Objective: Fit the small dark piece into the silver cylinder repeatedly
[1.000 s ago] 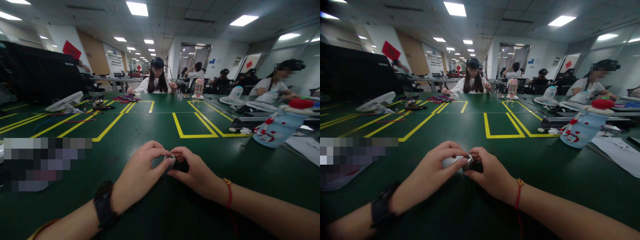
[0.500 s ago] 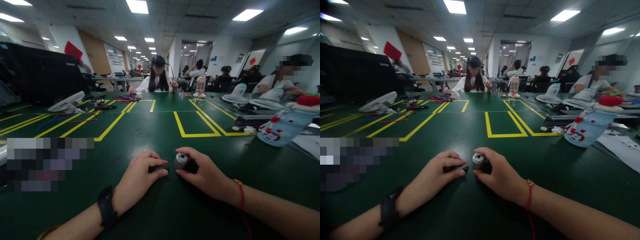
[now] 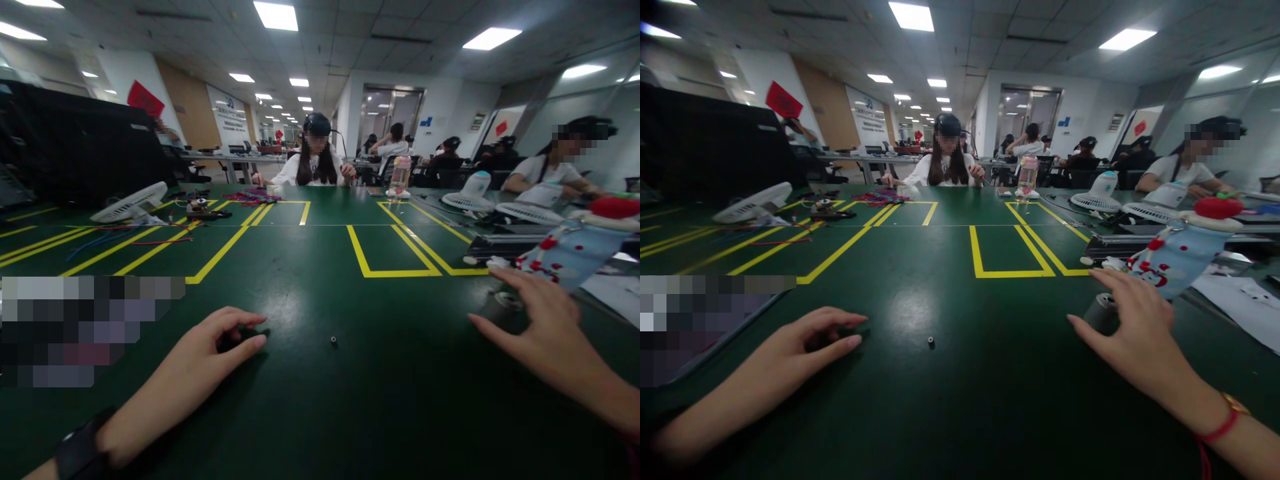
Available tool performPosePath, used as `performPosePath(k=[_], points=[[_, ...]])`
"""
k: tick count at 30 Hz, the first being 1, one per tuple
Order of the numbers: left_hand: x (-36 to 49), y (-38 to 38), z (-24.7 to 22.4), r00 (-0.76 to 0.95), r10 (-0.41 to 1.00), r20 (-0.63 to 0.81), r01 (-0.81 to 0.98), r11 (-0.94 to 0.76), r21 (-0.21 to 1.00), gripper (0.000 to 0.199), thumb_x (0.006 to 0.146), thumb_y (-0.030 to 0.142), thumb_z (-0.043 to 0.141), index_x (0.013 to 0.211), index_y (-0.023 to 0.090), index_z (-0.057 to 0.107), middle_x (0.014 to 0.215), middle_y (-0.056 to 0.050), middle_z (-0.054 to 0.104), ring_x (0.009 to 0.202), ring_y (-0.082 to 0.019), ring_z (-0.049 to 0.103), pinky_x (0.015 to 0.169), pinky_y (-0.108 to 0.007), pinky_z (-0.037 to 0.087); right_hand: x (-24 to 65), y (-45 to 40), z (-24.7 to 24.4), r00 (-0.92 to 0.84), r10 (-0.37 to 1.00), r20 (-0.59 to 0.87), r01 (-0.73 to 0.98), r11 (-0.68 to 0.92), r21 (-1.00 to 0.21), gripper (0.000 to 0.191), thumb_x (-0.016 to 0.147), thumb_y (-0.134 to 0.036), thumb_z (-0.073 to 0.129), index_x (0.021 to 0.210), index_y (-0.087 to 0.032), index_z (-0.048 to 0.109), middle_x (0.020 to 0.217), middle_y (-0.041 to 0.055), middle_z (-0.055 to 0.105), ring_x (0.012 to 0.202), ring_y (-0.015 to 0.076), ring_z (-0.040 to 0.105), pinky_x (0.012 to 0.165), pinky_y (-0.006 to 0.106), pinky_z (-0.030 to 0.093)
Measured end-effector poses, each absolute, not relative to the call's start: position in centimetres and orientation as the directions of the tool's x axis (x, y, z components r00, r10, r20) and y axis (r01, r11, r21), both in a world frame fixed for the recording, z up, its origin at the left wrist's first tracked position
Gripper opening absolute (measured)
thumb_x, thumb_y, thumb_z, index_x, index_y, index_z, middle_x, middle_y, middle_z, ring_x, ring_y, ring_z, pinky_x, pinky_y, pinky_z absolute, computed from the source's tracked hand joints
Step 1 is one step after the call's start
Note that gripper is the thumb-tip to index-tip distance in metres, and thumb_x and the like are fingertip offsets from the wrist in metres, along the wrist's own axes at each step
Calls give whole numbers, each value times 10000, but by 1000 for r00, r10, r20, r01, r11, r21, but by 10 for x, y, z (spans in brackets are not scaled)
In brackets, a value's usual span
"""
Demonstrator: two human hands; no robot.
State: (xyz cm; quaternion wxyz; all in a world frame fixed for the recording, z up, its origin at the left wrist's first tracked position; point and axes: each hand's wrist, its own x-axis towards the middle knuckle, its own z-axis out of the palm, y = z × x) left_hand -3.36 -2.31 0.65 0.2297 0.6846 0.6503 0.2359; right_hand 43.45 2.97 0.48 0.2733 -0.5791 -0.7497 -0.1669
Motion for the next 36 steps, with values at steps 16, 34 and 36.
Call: performPosePath(k=[16,34,36], points=[[-30,-25,8,168,985,40,783,-158,602,331,868,498,516,1130,327,622,1143,-29,561,1030,-235,556,849,-342,483,347,35,48,-457,820,344,798,549,-247,262,901,-346,435,1017,-212,627,1010,55,633,905,170,570,802,333,437],[-32,-24,4,193,979,58,755,-186,629,311,872,484,520,1127,337,622,1146,-36,561,1012,-248,566,820,-373,500,459,33,61,51,973,224,996,-34,-77,380,841,-501,452,959,-223,683,927,86,673,722,177,607,652,335,436],[-34,-23,1,190,980,58,753,-183,632,307,870,484,523,1125,344,620,1151,-35,558,1013,-249,565,817,-374,501,455,32,62,60,973,222,994,-37,-105,351,834,-490,480,945,-231,690,914,86,677,708,173,611,641,331,438]])
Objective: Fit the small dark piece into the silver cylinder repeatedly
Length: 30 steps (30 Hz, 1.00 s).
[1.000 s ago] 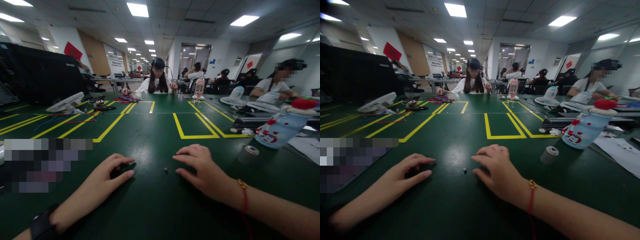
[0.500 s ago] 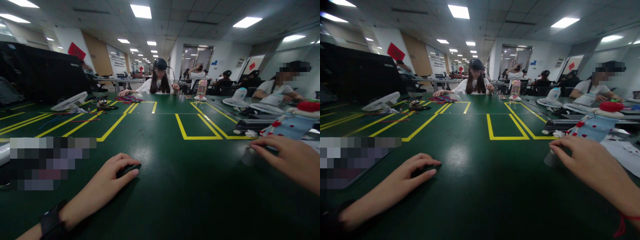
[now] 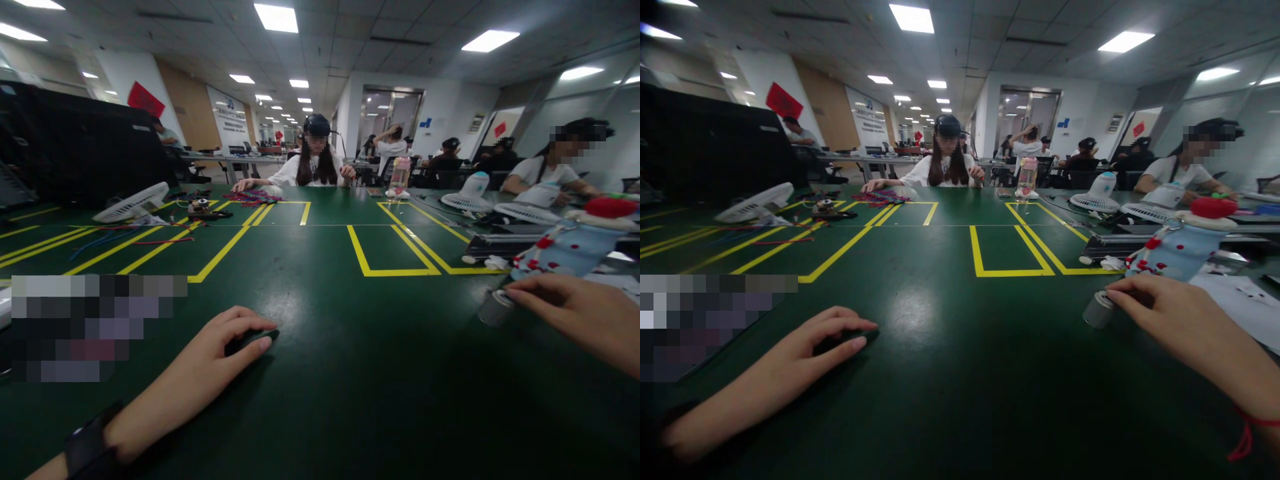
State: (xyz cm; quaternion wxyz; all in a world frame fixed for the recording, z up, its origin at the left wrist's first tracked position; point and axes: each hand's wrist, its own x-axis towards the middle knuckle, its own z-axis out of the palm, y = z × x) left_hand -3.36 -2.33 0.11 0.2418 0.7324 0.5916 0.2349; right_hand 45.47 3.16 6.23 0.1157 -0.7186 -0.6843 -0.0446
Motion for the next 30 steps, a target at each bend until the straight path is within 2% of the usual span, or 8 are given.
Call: performPosePath(k=[4,8,11,13,16,22,25,30], points=[[-36,-22,-3,192,980,44,747,-175,641,303,868,480,528,1121,342,621,1161,-28,556,1026,-246,563,811,-354,501,460,36,56,41,974,225,989,-7,-150,313,817,-473,517,929,-239,693,984,81,671,785,186,631,675,336,465],[-34,-23,2,179,984,25,749,-152,645,301,864,488,530,1105,339,632,1152,-19,553,1033,-239,558,837,-351,485,473,40,44,51,984,172,933,14,-360,419,780,-417,582,1154,-230,605,1128,116,631,878,206,650,711,318,500],[-29,-26,10,177,984,15,756,-145,638,304,869,492,521,1095,327,640,1135,-28,553,1041,-241,548,852,-360,472,466,39,39,38,985,171,937,24,-347,485,765,-509,592,1146,-209,609,1021,137,664,792,219,660,638,326,501],[-27,-27,14,178,984,7,763,-143,631,310,872,495,515,1096,321,640,1132,-32,552,1042,-242,545,843,-356,473,443,36,39,-43,958,284,955,123,-268,453,792,-537,546,1091,-208,636,942,111,674,743,200,646,618,330,493],[-27,-25,11,175,984,12,765,-144,628,313,872,496,515,1105,324,634,1145,-30,549,1040,-239,548,826,-345,480,383,30,42,-266,868,420,882,395,-258,388,830,-469,524,1115,-223,616,1038,72,647,853,178,625,709,323,511],[-29,-17,1,166,984,69,798,-175,577,277,850,474,552,1036,300,663,1082,-30,596,982,-237,582,823,-359,490,263,14,44,-641,682,352,556,729,-399,292,863,-280,499,1129,-194,585,1089,57,613,974,143,572,879,302,477],[-12,-17,9,183,975,124,788,-221,575,237,860,446,546,984,293,678,1019,-21,632,939,-229,595,837,-375,484,245,13,33,-650,682,334,520,720,-460,329,842,-260,521,1162,-190,550,1086,61,605,969,149,565,873,314,469],[46,-16,33,258,914,315,683,-403,610,211,894,349,523,1044,287,657,1034,-19,627,933,-199,584,827,-350,477,251,18,9,-548,788,279,459,562,-688,715,733,-319,678,1335,-193,313,1095,67,609,986,161,583,866,326,468]])
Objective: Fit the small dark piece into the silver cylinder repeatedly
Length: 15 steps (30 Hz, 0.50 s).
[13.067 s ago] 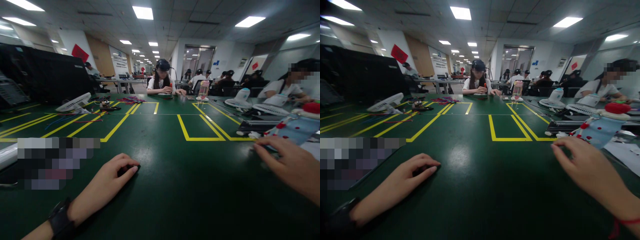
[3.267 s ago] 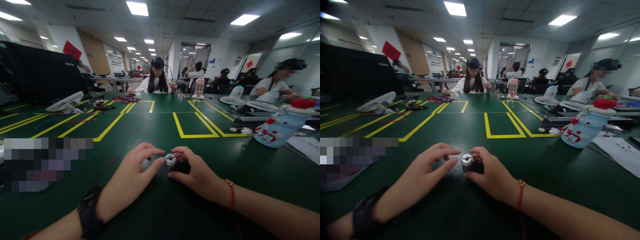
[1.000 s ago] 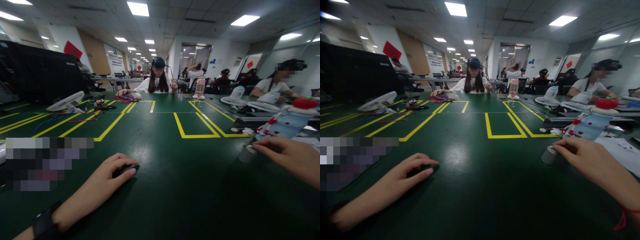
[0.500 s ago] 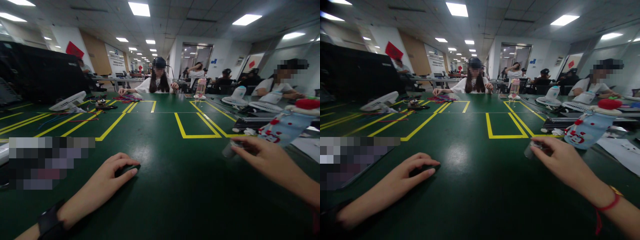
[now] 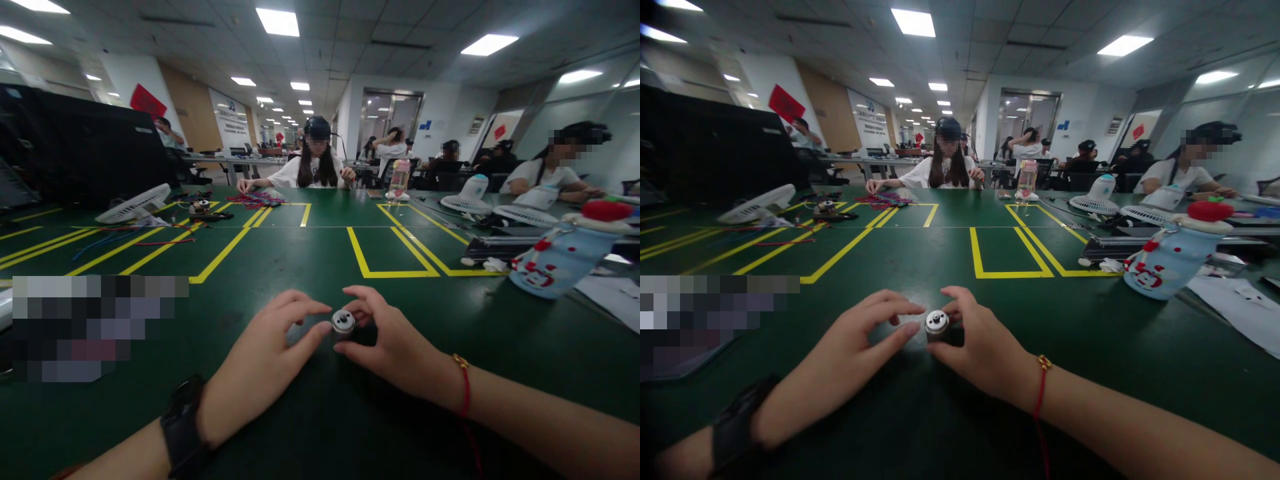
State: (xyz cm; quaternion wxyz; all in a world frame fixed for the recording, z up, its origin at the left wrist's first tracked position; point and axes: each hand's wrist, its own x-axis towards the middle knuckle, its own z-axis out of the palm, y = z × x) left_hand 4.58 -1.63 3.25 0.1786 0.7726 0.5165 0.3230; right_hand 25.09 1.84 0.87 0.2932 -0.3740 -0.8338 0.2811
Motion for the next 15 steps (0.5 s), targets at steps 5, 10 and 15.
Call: performPosePath(k=[5,10,15], points=[[67,-10,46,251,891,380,656,-444,610,164,874,274,552,837,248,710,883,-9,638,844,-178,597,749,-316,477,257,18,7,-573,781,249,454,556,-696,466,748,-269,653,1168,-213,458,1066,36,602,929,141,580,799,291,465],[53,-8,27,240,928,286,676,-371,637,182,871,340,559,876,267,726,885,-12,654,838,-192,600,760,-339,479,268,16,8,-551,784,284,474,575,-667,381,729,-226,640,1082,-205,502,989,19,602,850,122,566,738,258,456],[58,-5,5,340,918,205,728,-395,560,162,850,339,595,884,299,748,900,-17,678,865,-220,595,803,-377,462,268,15,2,-538,785,308,487,588,-646,459,732,-265,637,1162,-206,487,1065,48,596,913,145,575,786,283,477]])
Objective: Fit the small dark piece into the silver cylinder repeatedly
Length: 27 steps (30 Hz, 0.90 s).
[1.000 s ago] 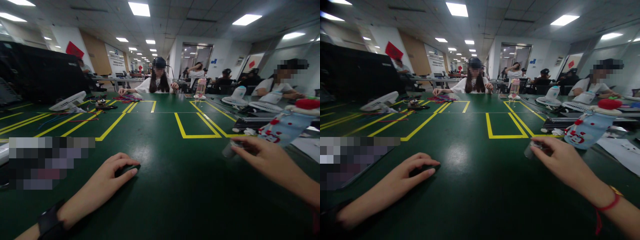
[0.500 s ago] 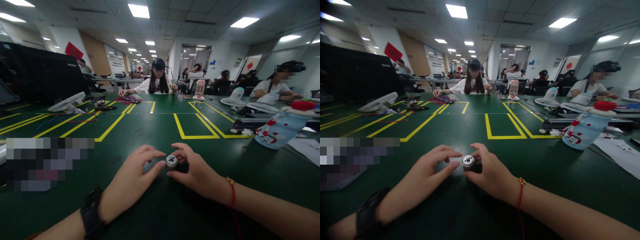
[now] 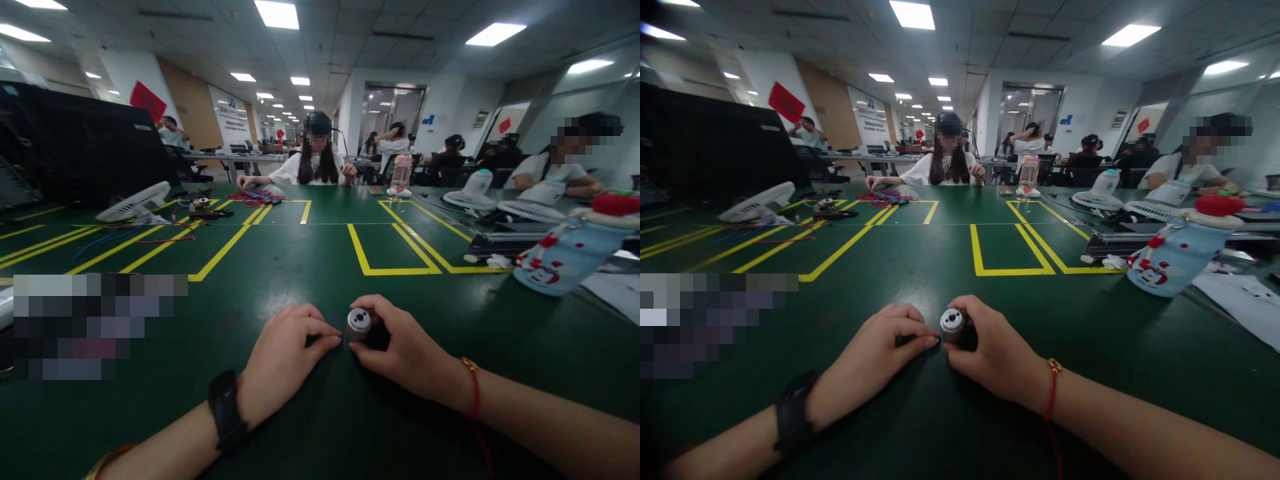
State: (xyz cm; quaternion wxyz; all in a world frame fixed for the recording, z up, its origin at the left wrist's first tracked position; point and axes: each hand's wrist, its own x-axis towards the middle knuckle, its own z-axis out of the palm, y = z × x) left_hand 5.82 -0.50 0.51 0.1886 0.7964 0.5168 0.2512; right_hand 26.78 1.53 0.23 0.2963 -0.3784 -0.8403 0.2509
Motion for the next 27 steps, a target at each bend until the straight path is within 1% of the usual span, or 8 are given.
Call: performPosePath(k=[4,7,13,15,18,20,24,27], points=[[50,-6,10,327,927,182,697,-366,616,212,869,334,570,1019,301,717,966,-15,671,901,-205,609,822,-340,475,281,19,5,-500,785,367,544,614,-572,535,779,-311,600,1285,-249,436,1223,59,545,1079,181,545,934,347,453],[21,-9,15,252,949,188,707,-313,635,242,893,372,526,1056,297,689,1025,-13,648,933,-197,613,835,-319,480,323,24,7,-402,821,406,672,566,-478,476,804,-368,570,1255,-253,467,1207,49,558,1066,193,558,918,356,468],[-37,-19,5,181,977,115,791,-214,573,276,859,464,546,1055,305,658,1076,-16,626,953,-220,609,809,-317,492,451,31,-3,-10,926,377,937,140,-319,597,757,-584,554,1241,-241,494,1061,80,612,766,217,622,617,348,505],[-39,-21,2,173,980,94,795,-195,574,282,859,474,538,1049,303,657,1075,-16,627,952,-221,609,804,-316,494,467,30,-2,8,919,395,969,91,-231,631,734,-618,559,1232,-236,497,1050,95,614,799,256,618,657,402,495],[-33,-20,3,168,983,70,791,-176,586,296,867,485,519,1057,300,650,1072,-16,623,941,-220,606,808,-328,490,440,24,7,-124,780,613,984,175,-24,674,724,-576,598,1258,-186,469,1205,138,539,1094,340,507,915,519,379],[-29,-20,3,165,985,58,789,-167,591,299,876,486,506,1056,293,646,1072,-20,615,939,-218,599,822,-340,481,395,18,13,-276,698,661,945,324,52,590,754,-519,598,1251,-221,487,1288,111,479,1187,327,423,985,522,295],[-30,-19,1,154,987,46,794,-151,589,303,877,491,508,1046,278,642,1074,-28,594,945,-219,581,811,-341,470,291,7,13,-541,704,460,778,627,-46,318,832,-459,551,1138,-382,590,1315,0,463,1179,272,400,949,494,282],[-32,-20,0,151,988,37,795,-144,589,313,873,493,514,1066,275,629,1082,-29,581,942,-218,575,783,-333,469,251,9,11,-628,697,347,698,701,-146,173,865,-415,528,960,-386,670,1209,-28,539,1132,233,421,940,458,272]])
